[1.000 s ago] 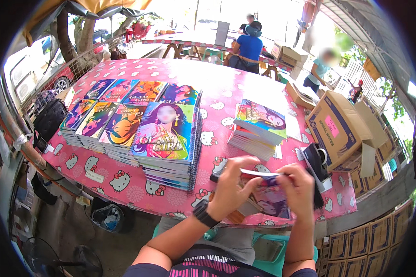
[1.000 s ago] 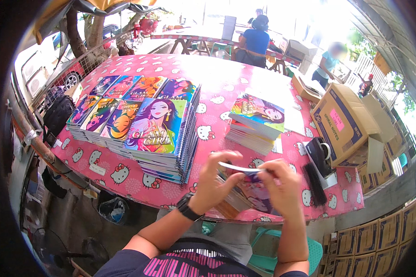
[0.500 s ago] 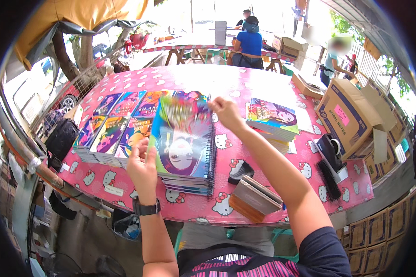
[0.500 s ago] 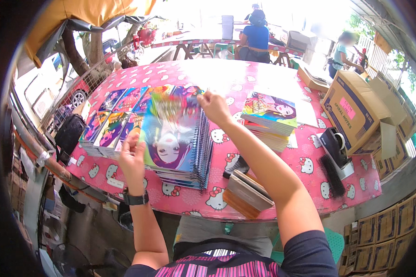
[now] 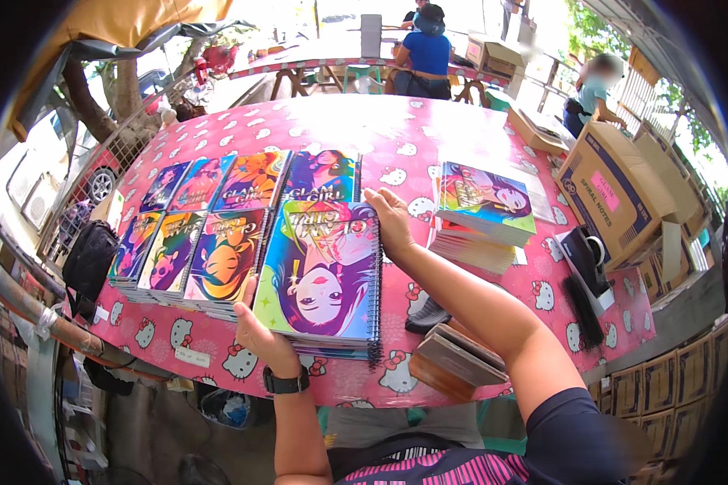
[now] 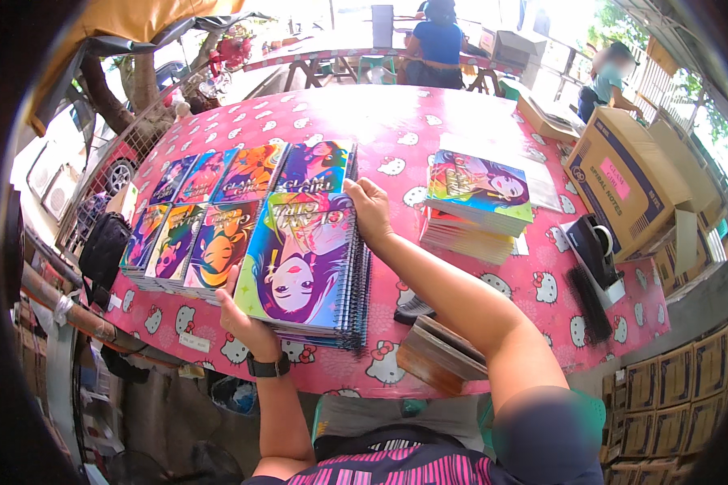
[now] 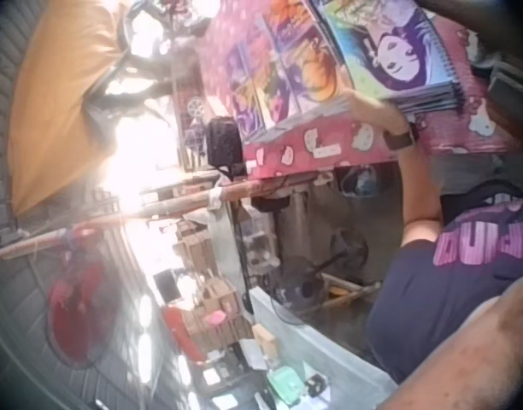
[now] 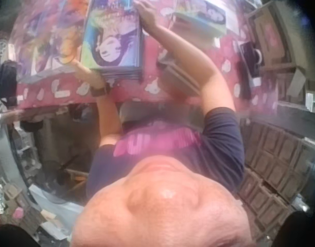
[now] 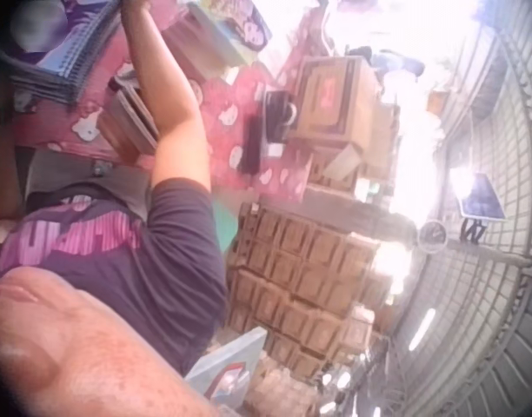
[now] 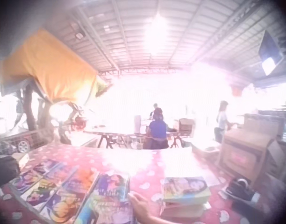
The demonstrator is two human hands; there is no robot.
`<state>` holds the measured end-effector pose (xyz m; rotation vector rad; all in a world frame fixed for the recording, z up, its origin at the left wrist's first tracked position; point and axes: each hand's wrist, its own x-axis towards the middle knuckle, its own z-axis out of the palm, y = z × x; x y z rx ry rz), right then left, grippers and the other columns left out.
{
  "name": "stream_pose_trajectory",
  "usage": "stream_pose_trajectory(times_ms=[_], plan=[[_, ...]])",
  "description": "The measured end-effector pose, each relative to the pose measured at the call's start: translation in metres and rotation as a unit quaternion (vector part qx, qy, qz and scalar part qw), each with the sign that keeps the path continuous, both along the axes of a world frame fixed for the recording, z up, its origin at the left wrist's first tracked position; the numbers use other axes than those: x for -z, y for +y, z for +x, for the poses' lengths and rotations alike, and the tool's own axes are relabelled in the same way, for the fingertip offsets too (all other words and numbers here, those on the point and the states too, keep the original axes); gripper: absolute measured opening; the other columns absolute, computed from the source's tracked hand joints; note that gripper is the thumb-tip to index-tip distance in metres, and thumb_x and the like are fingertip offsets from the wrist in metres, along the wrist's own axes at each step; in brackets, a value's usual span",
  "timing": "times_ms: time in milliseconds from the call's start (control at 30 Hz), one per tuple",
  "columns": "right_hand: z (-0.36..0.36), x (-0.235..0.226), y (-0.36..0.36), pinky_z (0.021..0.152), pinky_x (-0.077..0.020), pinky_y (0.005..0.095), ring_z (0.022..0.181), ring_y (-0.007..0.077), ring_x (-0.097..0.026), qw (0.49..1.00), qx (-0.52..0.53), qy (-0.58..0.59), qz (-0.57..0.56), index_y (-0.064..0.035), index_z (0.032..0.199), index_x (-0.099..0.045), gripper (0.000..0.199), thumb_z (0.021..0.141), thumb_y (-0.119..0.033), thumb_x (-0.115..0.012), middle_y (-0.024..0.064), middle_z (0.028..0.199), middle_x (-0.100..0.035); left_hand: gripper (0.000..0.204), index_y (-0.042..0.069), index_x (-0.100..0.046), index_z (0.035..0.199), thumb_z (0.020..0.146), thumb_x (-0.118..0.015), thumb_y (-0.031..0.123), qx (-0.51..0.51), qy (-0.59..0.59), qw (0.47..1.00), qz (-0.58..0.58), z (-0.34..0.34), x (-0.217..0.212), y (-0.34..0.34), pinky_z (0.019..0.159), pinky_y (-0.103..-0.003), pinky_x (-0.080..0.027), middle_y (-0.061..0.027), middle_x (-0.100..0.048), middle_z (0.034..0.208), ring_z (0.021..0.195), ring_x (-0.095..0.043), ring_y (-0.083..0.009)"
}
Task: The person binds notebooks by inserting plastic spiral coils through pre-punched holes and then uses pliers to cut and crimp the ends of the coils.
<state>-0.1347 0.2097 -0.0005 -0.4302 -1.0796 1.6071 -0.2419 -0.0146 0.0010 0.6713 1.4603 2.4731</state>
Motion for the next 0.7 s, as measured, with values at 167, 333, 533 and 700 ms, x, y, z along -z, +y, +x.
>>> stream_pose_trajectory(times_ms=[167, 333, 533, 700], plan=[[0.000, -0.005, 0.009, 0.054, -0.0424, 0.0207, 0.059, 0.0041, -0.053, 0.994, 0.025, -0.076, 0.073, -0.0048, 0.080, -0.063, 0.021, 0.092, -0.022, -0.062, -0.0011, 0.070, -0.061, 0.067, -0.010, -0.055, 0.121, 0.103, -0.022, 0.045, 0.027, -0.038, 0.999, 0.022, 0.002, -0.002, 0.003, 0.088, -0.033, -0.052, -0.0199, -0.062, 0.116, 0.101, -0.063, -0.0242], [0.014, -0.006, -0.007, 0.078, -0.0419, 0.0226, 0.085, 0.0053, -0.051, 0.982, -0.067, -0.135, 0.116, -0.0033, 0.100, -0.068, 0.021, 0.092, -0.021, -0.060, -0.0027, 0.089, -0.059, 0.061, -0.007, -0.049, 0.129, 0.101, -0.025, 0.041, 0.116, -0.097, 0.984, 0.091, -0.006, 0.003, -0.006, 0.099, -0.040, -0.046, -0.0196, -0.053, 0.128, 0.115, -0.055, -0.0263], [0.020, -0.001, 0.000, 0.085, -0.0434, 0.0281, 0.094, 0.0130, -0.055, 0.963, -0.008, -0.213, 0.167, -0.0019, 0.110, -0.063, 0.031, 0.093, -0.028, -0.058, 0.0054, 0.099, -0.063, 0.053, -0.010, -0.053, 0.124, 0.099, -0.022, 0.025, 0.066, 0.041, 0.997, -0.013, -0.011, 0.010, -0.007, 0.091, -0.035, -0.052, -0.0170, -0.056, 0.123, 0.105, -0.060, -0.0243], [0.066, -0.024, -0.028, 0.094, -0.0436, 0.0375, 0.106, 0.0292, -0.058, 0.862, 0.093, -0.363, 0.341, -0.0048, 0.120, -0.058, 0.038, 0.091, -0.029, -0.059, 0.0175, 0.119, -0.060, 0.053, -0.009, -0.052, 0.125, 0.100, -0.020, 0.026, 0.044, 0.087, 0.995, -0.028, -0.017, 0.010, -0.014, 0.089, -0.034, -0.054, -0.0167, -0.055, 0.124, 0.103, -0.060, -0.0225]])
